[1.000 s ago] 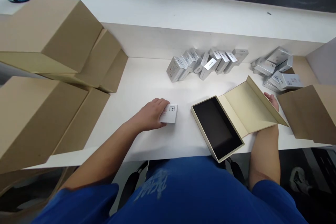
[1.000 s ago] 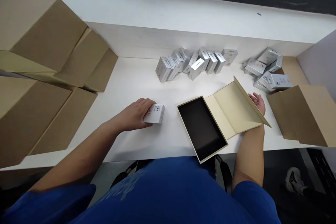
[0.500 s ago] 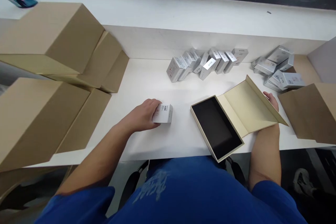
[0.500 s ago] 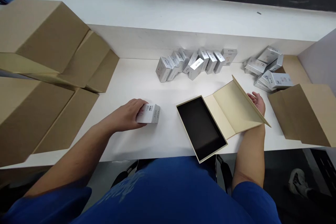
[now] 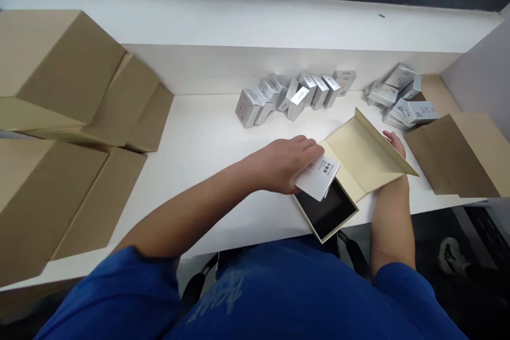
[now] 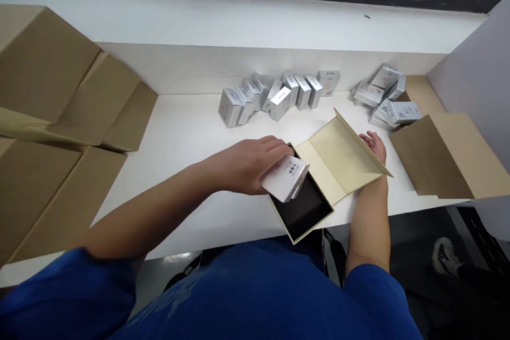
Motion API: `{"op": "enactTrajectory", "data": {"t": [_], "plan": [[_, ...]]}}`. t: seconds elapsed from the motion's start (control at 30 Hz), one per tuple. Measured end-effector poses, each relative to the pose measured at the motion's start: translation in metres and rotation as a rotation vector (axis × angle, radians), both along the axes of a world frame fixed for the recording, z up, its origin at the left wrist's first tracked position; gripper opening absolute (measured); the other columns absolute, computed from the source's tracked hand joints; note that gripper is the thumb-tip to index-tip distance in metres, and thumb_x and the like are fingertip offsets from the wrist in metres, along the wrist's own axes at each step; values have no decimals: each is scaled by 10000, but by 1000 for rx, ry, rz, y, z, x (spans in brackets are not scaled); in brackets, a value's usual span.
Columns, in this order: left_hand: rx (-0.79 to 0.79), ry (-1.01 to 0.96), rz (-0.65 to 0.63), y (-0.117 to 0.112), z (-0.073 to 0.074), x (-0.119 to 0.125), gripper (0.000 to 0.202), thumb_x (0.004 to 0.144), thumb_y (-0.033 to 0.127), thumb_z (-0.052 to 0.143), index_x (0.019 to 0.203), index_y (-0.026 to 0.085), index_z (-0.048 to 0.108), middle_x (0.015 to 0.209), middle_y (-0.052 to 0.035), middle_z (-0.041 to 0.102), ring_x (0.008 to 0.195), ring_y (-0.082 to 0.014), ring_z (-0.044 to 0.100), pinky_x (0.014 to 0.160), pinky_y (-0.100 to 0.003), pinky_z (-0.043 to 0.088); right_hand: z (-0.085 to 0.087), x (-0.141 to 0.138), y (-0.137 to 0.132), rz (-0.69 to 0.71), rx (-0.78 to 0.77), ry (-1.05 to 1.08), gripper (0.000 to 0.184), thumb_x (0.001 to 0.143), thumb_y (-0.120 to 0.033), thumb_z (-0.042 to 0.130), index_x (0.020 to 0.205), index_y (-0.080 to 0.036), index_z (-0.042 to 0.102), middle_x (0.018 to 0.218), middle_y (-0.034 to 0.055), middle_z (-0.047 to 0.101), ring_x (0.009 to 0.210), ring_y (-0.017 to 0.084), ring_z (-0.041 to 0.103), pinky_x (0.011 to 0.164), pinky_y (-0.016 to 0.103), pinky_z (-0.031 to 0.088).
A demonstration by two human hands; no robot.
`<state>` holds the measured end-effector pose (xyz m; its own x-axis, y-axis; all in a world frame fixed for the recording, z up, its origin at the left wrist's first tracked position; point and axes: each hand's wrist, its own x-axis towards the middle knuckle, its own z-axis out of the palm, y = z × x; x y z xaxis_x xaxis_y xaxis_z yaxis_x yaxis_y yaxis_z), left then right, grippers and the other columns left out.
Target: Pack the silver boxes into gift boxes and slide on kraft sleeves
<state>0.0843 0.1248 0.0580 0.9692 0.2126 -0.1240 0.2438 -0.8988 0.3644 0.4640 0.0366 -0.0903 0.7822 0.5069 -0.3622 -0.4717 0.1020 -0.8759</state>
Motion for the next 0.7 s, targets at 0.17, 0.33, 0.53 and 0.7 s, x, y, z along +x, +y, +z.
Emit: {"op": "enactTrajectory", "data": {"t": [0.17,0.33,0.53,0.7], "plan": [[20,253,-181,0,-23,45,632,711,245,839,1273,166,561,1327,-173,683,1149,-324,624,883,-387,522,6,2,1,2,-56,54,266,1119,-351,453,1019,-189,638,840,18,717,652,143,640,602,277,536],[85,500,-213,-3,-43,43,744,668,96,778,1381,128,570,1375,-220,682,1155,-361,647,931,-431,527,-4,10,3,45,-57,40,194,1043,-389,608,1005,-204,649,934,32,747,683,123,685,600,225,595],[133,368,-209,-3,-59,29,839,642,33,748,1456,160,584,1494,-223,633,1406,-397,547,1219,-516,378,-15,18,5,80,-70,-10,203,1012,-411,633,995,-211,655,946,35,750,661,105,684,575,196,598],[-35,411,-96,-14,-53,25,1029,777,552,824,1623,116,431,1695,-269,437,1596,-453,342,1328,-624,196,-18,18,5,81,-66,-41,194,1005,-395,631,1020,-204,660,952,39,757,671,103,693,581,193,603]]}}
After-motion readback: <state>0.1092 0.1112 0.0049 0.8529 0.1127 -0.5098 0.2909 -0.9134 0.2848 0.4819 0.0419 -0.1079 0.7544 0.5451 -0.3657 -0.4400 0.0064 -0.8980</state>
